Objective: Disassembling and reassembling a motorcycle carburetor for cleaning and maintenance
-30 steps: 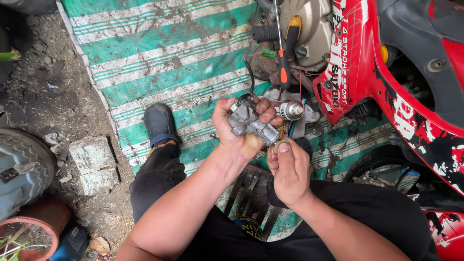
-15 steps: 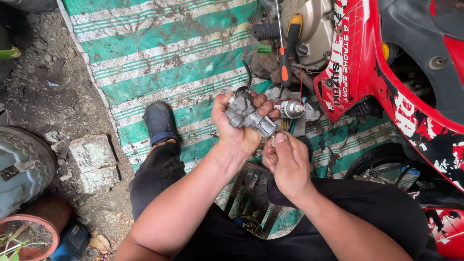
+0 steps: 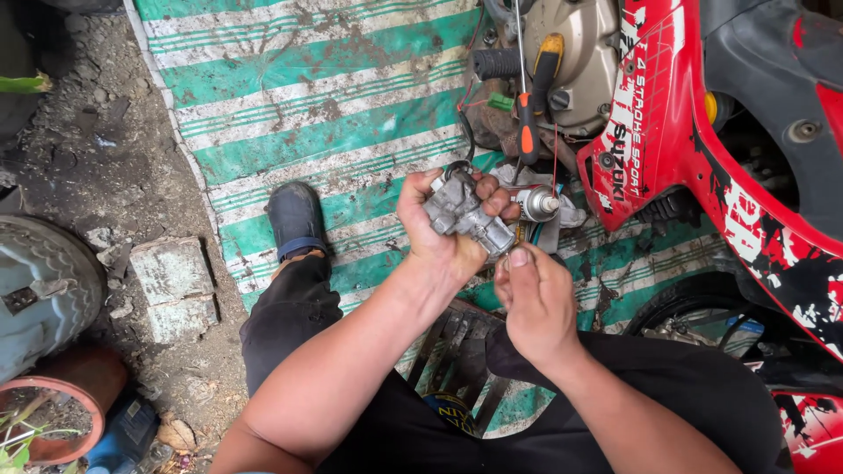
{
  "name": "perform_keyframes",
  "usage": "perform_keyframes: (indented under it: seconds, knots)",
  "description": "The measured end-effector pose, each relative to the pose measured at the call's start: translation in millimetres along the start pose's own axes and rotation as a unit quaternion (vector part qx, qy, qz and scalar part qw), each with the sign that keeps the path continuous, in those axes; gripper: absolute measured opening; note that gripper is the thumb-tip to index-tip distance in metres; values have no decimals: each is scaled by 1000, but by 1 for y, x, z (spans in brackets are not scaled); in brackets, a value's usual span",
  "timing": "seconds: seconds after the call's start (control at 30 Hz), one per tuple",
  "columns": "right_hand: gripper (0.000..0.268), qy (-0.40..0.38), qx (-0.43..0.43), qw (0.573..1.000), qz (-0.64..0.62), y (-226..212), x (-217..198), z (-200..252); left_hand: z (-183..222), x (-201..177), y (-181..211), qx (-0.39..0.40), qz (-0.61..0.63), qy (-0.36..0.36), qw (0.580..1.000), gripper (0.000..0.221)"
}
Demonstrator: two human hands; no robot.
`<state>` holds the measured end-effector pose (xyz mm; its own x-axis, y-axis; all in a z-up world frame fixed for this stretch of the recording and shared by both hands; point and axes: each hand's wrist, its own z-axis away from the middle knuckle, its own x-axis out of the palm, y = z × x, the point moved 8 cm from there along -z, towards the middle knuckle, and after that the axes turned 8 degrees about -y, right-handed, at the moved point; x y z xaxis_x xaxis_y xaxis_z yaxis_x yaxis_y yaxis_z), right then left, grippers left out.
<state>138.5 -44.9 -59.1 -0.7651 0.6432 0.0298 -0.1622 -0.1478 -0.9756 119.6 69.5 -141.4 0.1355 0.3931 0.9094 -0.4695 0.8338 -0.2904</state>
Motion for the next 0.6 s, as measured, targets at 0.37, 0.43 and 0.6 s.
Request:
perform_keyframes:
  seconds: [0.37, 0.43, 0.6]
  knots:
    - [35, -11, -299, 776, 555, -37, 10, 10, 7, 11, -2, -9, -15, -15, 1000, 43]
    - [36, -21, -277, 795, 539, -39, 8, 12, 7, 14, -3, 4, -28, -17, 999, 39]
    - [39, -65, -158, 931, 322, -14, -7, 1, 5, 19, -6, 53, -117, -46, 991, 37]
